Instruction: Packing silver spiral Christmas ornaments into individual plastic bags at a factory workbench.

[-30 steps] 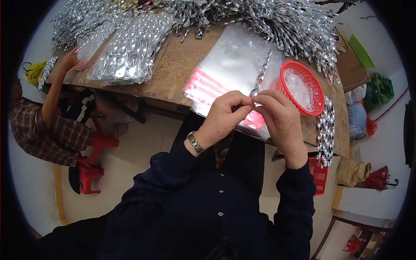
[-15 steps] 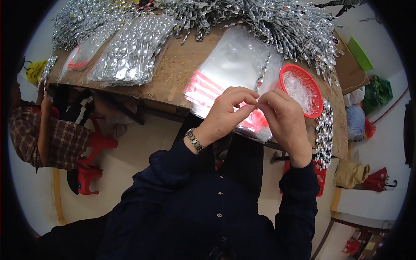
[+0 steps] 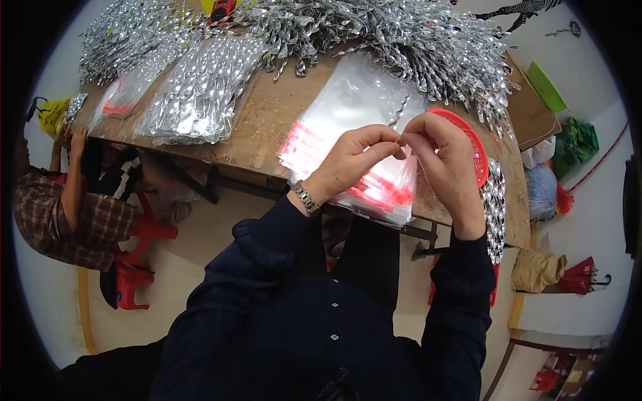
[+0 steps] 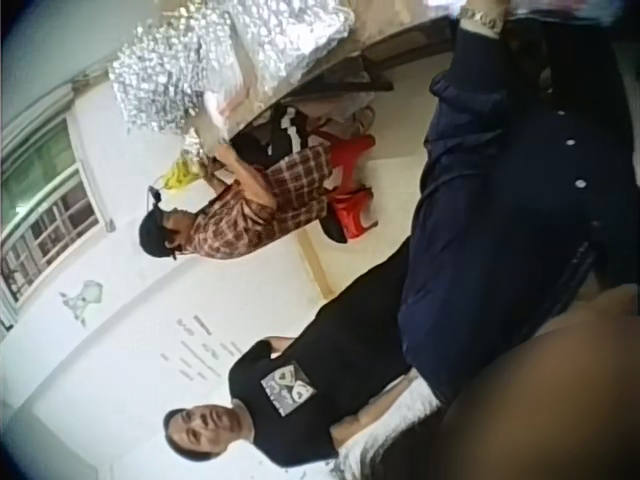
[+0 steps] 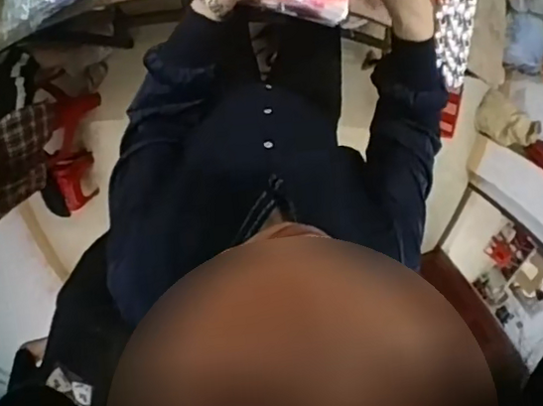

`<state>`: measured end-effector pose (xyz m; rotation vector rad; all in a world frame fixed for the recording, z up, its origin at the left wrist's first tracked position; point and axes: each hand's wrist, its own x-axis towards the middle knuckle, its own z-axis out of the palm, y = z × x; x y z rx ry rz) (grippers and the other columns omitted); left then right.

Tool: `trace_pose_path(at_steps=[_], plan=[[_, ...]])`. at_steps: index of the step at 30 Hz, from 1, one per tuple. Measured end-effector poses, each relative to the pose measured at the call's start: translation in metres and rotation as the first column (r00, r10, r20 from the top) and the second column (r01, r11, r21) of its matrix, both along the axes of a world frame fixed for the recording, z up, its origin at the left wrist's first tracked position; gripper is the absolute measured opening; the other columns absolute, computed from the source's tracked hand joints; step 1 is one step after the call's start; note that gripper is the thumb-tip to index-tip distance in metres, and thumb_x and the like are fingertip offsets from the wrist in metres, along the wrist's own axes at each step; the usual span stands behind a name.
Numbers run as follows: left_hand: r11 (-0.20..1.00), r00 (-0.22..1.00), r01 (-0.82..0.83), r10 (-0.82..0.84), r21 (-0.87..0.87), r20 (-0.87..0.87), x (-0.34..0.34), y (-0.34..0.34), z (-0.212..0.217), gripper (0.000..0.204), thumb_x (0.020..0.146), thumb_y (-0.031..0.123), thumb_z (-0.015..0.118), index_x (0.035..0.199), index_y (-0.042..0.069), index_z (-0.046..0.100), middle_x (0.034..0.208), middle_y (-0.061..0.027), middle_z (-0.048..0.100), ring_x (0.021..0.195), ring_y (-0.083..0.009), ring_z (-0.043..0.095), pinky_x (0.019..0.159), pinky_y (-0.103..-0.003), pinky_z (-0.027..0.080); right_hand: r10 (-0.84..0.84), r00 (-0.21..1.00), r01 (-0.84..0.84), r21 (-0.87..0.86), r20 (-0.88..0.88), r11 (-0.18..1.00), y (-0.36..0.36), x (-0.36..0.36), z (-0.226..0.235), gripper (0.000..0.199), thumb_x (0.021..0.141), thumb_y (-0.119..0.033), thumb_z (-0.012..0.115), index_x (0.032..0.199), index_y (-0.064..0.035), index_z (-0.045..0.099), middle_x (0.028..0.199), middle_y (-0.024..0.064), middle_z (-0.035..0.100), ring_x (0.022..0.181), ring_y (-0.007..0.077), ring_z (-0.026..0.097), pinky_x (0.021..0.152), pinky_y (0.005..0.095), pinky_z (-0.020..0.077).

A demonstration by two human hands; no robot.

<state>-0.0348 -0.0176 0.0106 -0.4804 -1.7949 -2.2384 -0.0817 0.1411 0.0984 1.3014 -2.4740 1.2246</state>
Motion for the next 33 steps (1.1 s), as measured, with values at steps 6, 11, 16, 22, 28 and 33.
trace_pose_path(at_steps=[6, 11, 16, 22, 28, 33], plan=[[0.998, 0.998, 0.056, -0.056, -0.034, 0.012, -0.012, -0.002, -0.008, 0.015, 0.093, 0.006, 0.056, 0.101, -0.004, 0.062, 0.089, -0.0053, 0.064, 0.083, -0.0111, 0.060, 0.077, -0.024, 0.048, -0.026, 0.985, 0.048, -0.125, 0.170, 0.991, 0.008, -0.006, 0.003, 0.004, 0.090, -0.003, 0.058, 0.088, 0.0005, 0.059, 0.080, 0.0011, 0.060, 0.072, 0.0057, 0.054, 0.063, 0.0203, 0.0434], [1.000, 0.999, 0.025, -0.025, 0.012, 0.020, -0.019, -0.006, -0.008, 0.012, 0.092, 0.008, 0.058, 0.096, -0.002, 0.063, 0.083, -0.0030, 0.062, 0.077, -0.0086, 0.057, 0.072, -0.023, 0.047, 0.106, 0.908, 0.065, -0.386, 0.405, 0.920, 0.021, -0.012, 0.001, 0.006, 0.091, -0.007, 0.057, 0.088, -0.0022, 0.060, 0.083, 0.0007, 0.062, 0.070, 0.0042, 0.050, 0.064, 0.0178, 0.0398], [0.996, 0.989, -0.087, 0.083, -0.033, -0.120, -0.029, -0.008, 0.007, 0.009, 0.090, 0.004, 0.060, 0.097, -0.002, 0.063, 0.086, -0.0021, 0.062, 0.078, -0.0079, 0.056, 0.072, -0.021, 0.045, 0.256, 0.835, 0.088, -0.576, 0.488, 0.813, 0.033, -0.013, -0.010, 0.005, 0.094, -0.008, 0.055, 0.093, -0.0040, 0.057, 0.085, 0.0025, 0.064, 0.068, 0.0055, 0.048, 0.064, 0.0192, 0.0397], [0.975, 0.902, -0.200, 0.145, -0.095, -0.407, -0.040, -0.011, 0.059, 0.009, 0.090, 0.001, 0.060, 0.098, -0.001, 0.063, 0.086, -0.0015, 0.062, 0.076, -0.0063, 0.054, 0.068, -0.020, 0.044, 0.472, 0.782, 0.073, -0.812, 0.407, 0.579, 0.042, -0.005, -0.004, 0.005, 0.095, -0.008, 0.054, 0.096, -0.0038, 0.056, 0.091, 0.0085, 0.067, 0.069, 0.0078, 0.050, 0.068, 0.0212, 0.0434], [0.961, 0.763, -0.265, 0.160, -0.076, -0.627, -0.011, 0.002, 0.130, 0.007, 0.092, 0.001, 0.058, 0.097, 0.000, 0.063, 0.077, 0.0013, 0.059, 0.063, -0.0025, 0.050, 0.055, -0.017, 0.039, 0.627, 0.753, -0.127, -0.891, 0.200, 0.436, 0.046, 0.020, 0.023, 0.009, 0.098, -0.010, 0.049, 0.101, -0.0051, 0.055, 0.100, 0.0098, 0.064, 0.067, 0.0075, 0.044, 0.063, 0.0240, 0.0355], [0.981, 0.822, -0.177, 0.107, -0.072, -0.559, 0.023, 0.025, 0.167, 0.007, 0.086, 0.005, 0.064, 0.087, -0.002, 0.063, 0.073, -0.0023, 0.061, 0.068, -0.0062, 0.055, 0.060, -0.022, 0.045, 0.691, 0.706, -0.125, -0.933, 0.154, 0.337, 0.061, 0.046, 0.049, 0.002, 0.097, -0.009, 0.050, 0.096, -0.0074, 0.049, 0.092, 0.0032, 0.055, 0.065, 0.0060, 0.039, 0.065, 0.0236, 0.0309]])
